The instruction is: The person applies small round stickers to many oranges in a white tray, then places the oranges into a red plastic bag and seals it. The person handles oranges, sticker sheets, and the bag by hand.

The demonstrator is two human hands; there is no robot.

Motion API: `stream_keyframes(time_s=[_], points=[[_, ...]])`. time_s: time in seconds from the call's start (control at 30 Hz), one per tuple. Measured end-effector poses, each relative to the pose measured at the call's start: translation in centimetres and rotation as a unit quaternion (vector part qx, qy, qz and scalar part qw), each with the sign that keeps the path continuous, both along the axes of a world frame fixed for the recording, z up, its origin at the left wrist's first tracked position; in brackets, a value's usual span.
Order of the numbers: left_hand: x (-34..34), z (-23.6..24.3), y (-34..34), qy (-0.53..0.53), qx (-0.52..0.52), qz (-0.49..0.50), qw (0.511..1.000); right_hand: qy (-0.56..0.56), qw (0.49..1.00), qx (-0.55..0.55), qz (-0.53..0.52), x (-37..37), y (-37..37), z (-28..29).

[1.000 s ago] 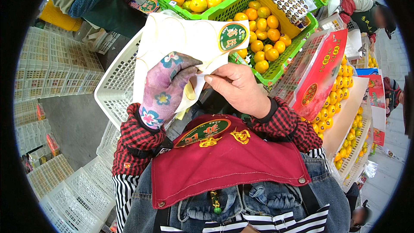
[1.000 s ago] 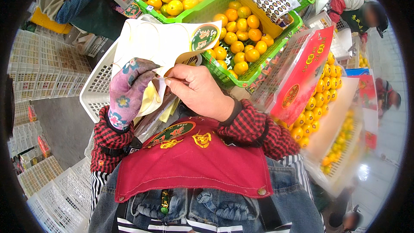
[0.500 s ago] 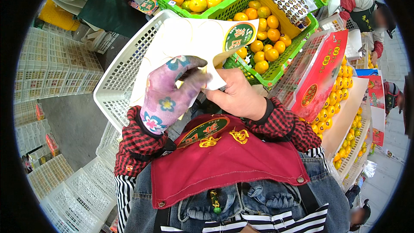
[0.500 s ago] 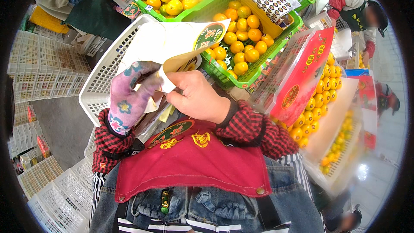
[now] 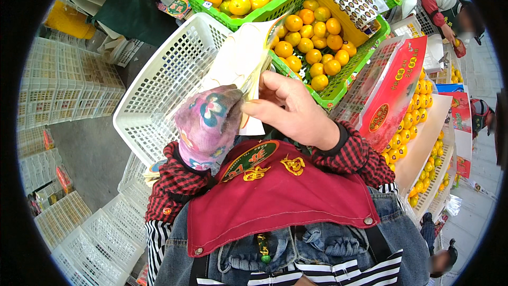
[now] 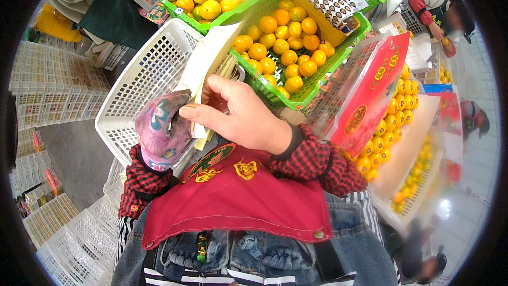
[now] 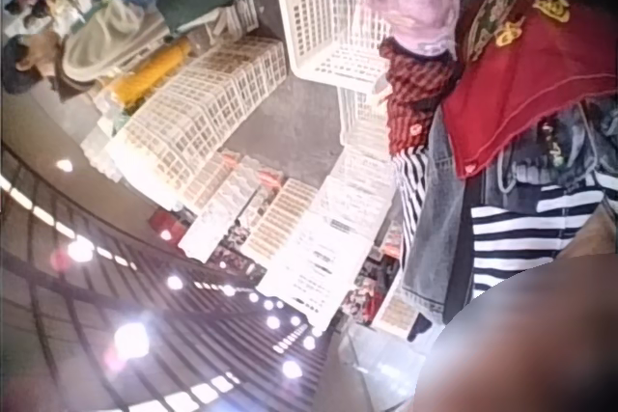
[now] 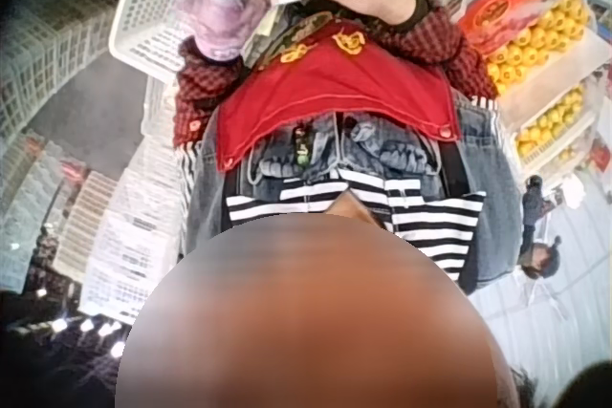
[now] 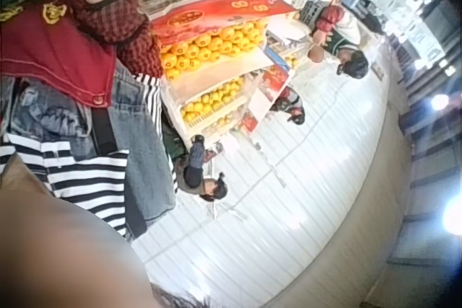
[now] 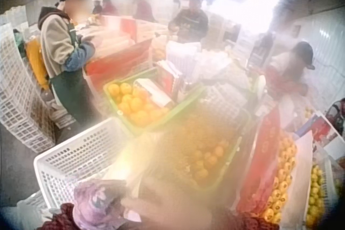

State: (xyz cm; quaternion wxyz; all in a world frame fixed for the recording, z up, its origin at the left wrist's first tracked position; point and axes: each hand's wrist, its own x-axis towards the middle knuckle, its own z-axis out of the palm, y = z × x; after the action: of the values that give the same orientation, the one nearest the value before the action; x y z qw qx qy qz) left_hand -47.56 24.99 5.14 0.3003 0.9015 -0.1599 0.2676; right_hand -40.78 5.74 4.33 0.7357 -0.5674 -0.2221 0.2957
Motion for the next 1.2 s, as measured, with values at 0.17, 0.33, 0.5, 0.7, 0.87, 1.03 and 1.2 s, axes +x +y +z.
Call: stream_keyframes(time_s=[0.17,0.33,0.5,0.7,0.87,1.03,1.2], points=[[-0.9,0.0,-0.6,0.126,-0.238,0.099,0.958,0.030,0.999,-0.013,-0.033,0.0,-0.4,-0.4],[-1.3,-0.1,2.2,0.283,-0.534,-0.013,0.797,-0.003,0.998,0.050,-0.037,0.5,-0.9,-1.1],[0.3,1.9,5.0,0.215,-0.437,-0.250,0.837,-0.013,1.000,0.026,-0.004,0.5,-0.9,-0.9],[4.0,4.8,4.5,-0.012,0.157,-0.128,0.979,-0.054,0.998,0.003,0.021,0.6,-0.5,-1.0],[3.2,4.5,5.3,-0.035,0.134,-0.093,0.986,0.060,0.996,0.061,-0.014,0.7,-0.7,-1.5],[-0.2,3.0,5.6,0.017,0.078,-0.082,0.993,0.068,0.996,0.047,-0.043,0.6,-0.1,-2.1],[-1.6,4.2,4.7,-0.003,0.105,-0.021,0.994,0.114,0.989,0.078,-0.042,0.8,0.6,-2.5]])
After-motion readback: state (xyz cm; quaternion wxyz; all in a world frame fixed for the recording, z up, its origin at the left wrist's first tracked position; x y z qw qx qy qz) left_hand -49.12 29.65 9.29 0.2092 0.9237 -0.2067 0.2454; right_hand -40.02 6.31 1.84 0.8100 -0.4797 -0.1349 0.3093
